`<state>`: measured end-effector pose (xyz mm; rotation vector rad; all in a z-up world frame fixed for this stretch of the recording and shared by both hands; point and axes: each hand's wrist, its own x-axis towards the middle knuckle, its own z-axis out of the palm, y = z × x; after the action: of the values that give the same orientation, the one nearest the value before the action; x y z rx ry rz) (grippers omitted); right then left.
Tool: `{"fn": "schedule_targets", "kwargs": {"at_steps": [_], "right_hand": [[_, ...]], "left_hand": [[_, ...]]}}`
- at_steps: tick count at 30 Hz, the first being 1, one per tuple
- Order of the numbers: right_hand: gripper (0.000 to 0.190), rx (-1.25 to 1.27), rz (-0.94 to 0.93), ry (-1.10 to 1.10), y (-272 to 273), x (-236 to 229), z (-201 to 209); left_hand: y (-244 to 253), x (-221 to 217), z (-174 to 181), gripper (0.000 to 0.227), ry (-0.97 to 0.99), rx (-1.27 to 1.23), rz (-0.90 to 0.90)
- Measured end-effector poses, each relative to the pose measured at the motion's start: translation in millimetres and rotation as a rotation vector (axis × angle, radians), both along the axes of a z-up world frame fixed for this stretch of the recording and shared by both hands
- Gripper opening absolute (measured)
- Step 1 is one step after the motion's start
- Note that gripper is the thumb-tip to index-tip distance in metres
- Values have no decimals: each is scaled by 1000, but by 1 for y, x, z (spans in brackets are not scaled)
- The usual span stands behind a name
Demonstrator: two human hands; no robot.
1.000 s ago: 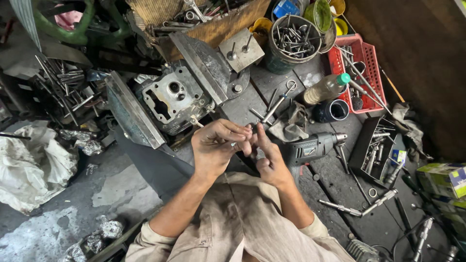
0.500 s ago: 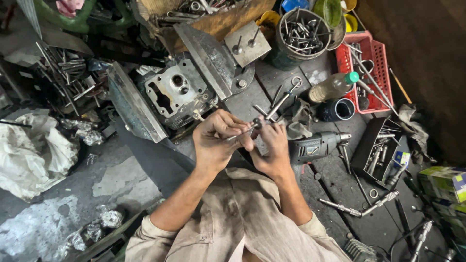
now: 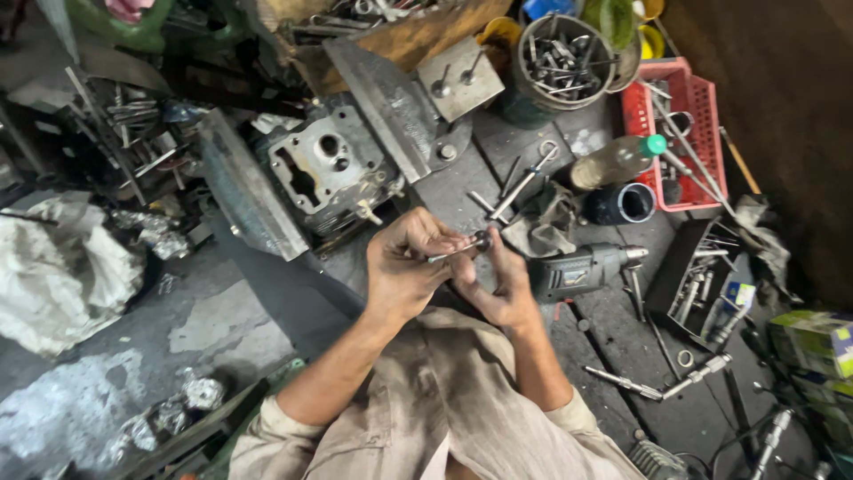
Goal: The person uses a power drill to work on a metal engine part clamped in a vise, then removes the part and wipes it with a cloth. The person also handles a small metal component and places it into the engine part.
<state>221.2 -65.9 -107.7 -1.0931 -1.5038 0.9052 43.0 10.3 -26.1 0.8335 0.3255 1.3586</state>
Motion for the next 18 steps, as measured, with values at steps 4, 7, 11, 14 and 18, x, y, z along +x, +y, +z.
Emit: {"fn": "schedule_targets", "kwargs": {"at_steps": [4,7,11,14,18], "right_hand": [[95,49,-91,-102,9,4,2],[97,-27,10,252,1,2,9],[108,-171,504,1230,-9,-22,14],[111,-325,260,1302,-4,-38,16],[83,-447,73,1348,6,-51,24]], "left_hand": [[1,-3,0,28,84,59,64],[-2,1,-1,29,147,79,37],[-2,4,2,27,174,188,109],[0,-1,2,22,137,280,242],[3,-26,-7,12,359,649,487]]}}
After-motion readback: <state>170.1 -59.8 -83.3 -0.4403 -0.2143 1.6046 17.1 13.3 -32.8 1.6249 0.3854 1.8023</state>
